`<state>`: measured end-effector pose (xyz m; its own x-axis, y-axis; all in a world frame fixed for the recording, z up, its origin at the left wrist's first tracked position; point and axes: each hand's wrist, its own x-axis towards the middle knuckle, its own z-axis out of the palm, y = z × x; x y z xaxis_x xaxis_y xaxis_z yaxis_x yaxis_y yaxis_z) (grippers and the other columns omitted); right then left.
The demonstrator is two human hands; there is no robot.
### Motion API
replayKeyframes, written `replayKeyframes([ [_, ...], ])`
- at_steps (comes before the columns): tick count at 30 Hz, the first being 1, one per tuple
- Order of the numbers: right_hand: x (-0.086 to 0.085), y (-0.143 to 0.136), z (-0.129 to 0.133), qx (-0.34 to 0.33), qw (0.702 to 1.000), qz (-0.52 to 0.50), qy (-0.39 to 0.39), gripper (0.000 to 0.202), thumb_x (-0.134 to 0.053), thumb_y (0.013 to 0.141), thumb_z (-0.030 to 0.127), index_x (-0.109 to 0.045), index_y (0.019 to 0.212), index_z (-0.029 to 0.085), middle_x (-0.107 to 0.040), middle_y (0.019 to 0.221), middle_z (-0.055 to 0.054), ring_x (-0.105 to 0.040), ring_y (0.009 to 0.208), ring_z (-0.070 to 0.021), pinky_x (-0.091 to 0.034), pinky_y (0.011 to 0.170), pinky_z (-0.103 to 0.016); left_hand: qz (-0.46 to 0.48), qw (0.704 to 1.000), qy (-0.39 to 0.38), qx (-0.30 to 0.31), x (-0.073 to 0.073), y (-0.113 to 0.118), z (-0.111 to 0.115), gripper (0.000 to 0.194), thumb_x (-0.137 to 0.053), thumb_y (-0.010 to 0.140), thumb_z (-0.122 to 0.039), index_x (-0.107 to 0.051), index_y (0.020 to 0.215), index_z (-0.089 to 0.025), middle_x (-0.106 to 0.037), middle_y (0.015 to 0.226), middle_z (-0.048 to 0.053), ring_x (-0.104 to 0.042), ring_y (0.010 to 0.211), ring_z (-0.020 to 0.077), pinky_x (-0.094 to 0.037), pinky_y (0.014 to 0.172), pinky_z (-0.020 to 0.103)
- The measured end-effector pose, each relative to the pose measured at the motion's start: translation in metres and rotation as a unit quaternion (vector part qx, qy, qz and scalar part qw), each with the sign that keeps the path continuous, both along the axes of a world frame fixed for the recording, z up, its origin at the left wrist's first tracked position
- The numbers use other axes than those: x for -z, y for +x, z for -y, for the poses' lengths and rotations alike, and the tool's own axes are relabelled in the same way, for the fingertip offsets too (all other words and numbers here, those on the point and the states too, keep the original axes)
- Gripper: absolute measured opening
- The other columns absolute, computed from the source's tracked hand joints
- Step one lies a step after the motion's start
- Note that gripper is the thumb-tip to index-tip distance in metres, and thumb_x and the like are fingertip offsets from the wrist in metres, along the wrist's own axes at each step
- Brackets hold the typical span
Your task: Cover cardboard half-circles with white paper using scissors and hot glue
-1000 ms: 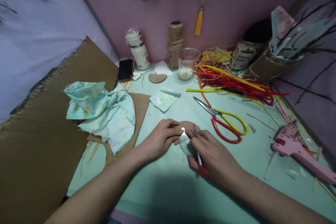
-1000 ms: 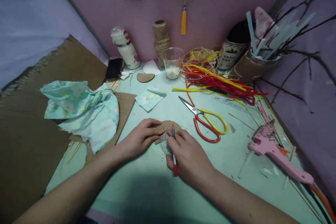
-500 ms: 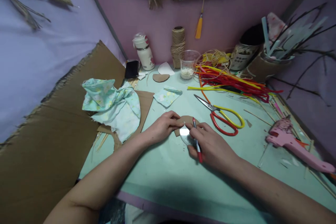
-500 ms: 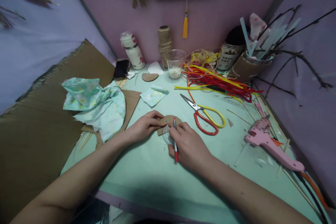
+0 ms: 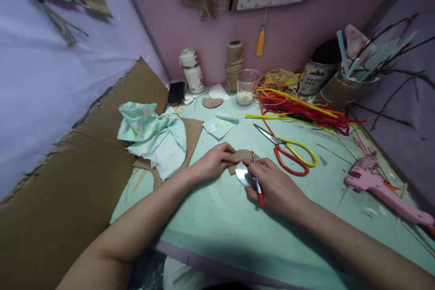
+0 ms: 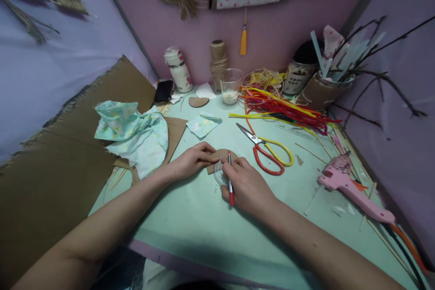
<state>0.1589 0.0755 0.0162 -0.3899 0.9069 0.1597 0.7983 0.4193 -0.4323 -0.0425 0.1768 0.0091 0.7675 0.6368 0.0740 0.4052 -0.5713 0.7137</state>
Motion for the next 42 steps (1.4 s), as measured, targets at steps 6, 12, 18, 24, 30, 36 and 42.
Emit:
replayKeyframes([
  [6,0.0,0.0,0.0,-0.001,1.0,0.005,-0.015,0.03,-0.061,0.076,0.016,-0.058,0.106,0.016,-0.065,0.09,-0.009,-0.052,0.097,-0.0277,-0.048,0.076,-0.036,-0.01,0.999,-0.028,0.013,-0.005,-0.002,-0.007,0.02,-0.06,0.087,-0.021,-0.075,0.102,-0.022,-0.059,0.108,0.007,-0.058,0.102,0.017,-0.045,0.095,0.032],
  [12,-0.002,-0.001,0.0,0.005,1.0,0.01,-0.01,0.025,-0.062,0.075,0.016,-0.058,0.1,0.018,-0.065,0.091,-0.009,-0.053,0.094,-0.0271,-0.047,0.069,-0.033,-0.053,0.996,-0.077,0.008,-0.019,0.007,-0.019,0.012,-0.07,0.078,-0.021,-0.076,0.089,-0.02,-0.06,0.099,0.005,-0.06,0.097,0.0177,-0.046,0.091,0.031],
  [18,-0.001,0.0,-0.001,0.006,1.0,0.015,0.003,0.029,-0.063,0.075,0.018,-0.059,0.104,0.017,-0.064,0.091,-0.01,-0.054,0.096,-0.0281,-0.049,0.07,-0.035,-0.117,0.991,-0.056,-0.042,-0.025,0.022,-0.018,0.013,-0.074,0.072,-0.028,-0.066,0.077,-0.018,-0.056,0.09,0.003,-0.056,0.088,0.0186,-0.044,0.077,0.029],
  [24,0.0,0.0,0.0,-0.004,1.0,0.01,0.02,0.024,-0.061,0.075,0.017,-0.059,0.099,0.018,-0.065,0.089,-0.01,-0.053,0.095,-0.0289,-0.049,0.072,-0.039,-0.167,0.984,-0.058,-0.012,-0.024,0.03,-0.022,0.019,-0.076,0.071,-0.027,-0.06,0.077,-0.018,-0.049,0.091,0.002,-0.052,0.09,0.0188,-0.041,0.076,0.027],
  [30,-0.001,-0.001,0.001,-0.008,1.0,0.014,0.018,0.025,-0.063,0.075,0.017,-0.058,0.099,0.017,-0.066,0.092,-0.011,-0.053,0.097,-0.0294,-0.049,0.073,-0.038,-0.182,0.981,-0.06,-0.012,-0.023,0.031,-0.021,0.019,-0.075,0.072,-0.025,-0.059,0.078,-0.018,-0.047,0.093,0.002,-0.052,0.091,0.0187,-0.041,0.079,0.028],
  [36,-0.004,0.002,0.002,0.004,1.0,-0.009,-0.001,0.019,-0.065,0.075,0.019,-0.054,0.09,0.021,-0.064,0.092,-0.008,-0.055,0.094,-0.0267,-0.049,0.071,-0.035,-0.192,0.98,-0.05,-0.004,-0.023,0.033,-0.022,0.019,-0.074,0.071,-0.027,-0.059,0.078,-0.018,-0.047,0.092,0.003,-0.052,0.09,0.0191,-0.042,0.079,0.028],
  [42,-0.011,0.009,0.001,0.017,0.999,-0.026,0.009,0.019,-0.065,0.076,0.021,-0.053,0.09,0.022,-0.064,0.093,-0.008,-0.056,0.098,-0.0274,-0.048,0.07,-0.034,-0.193,0.98,-0.046,-0.004,-0.027,0.033,-0.021,0.017,-0.073,0.072,-0.025,-0.059,0.077,-0.018,-0.048,0.092,0.003,-0.052,0.09,0.0192,-0.042,0.079,0.028],
])
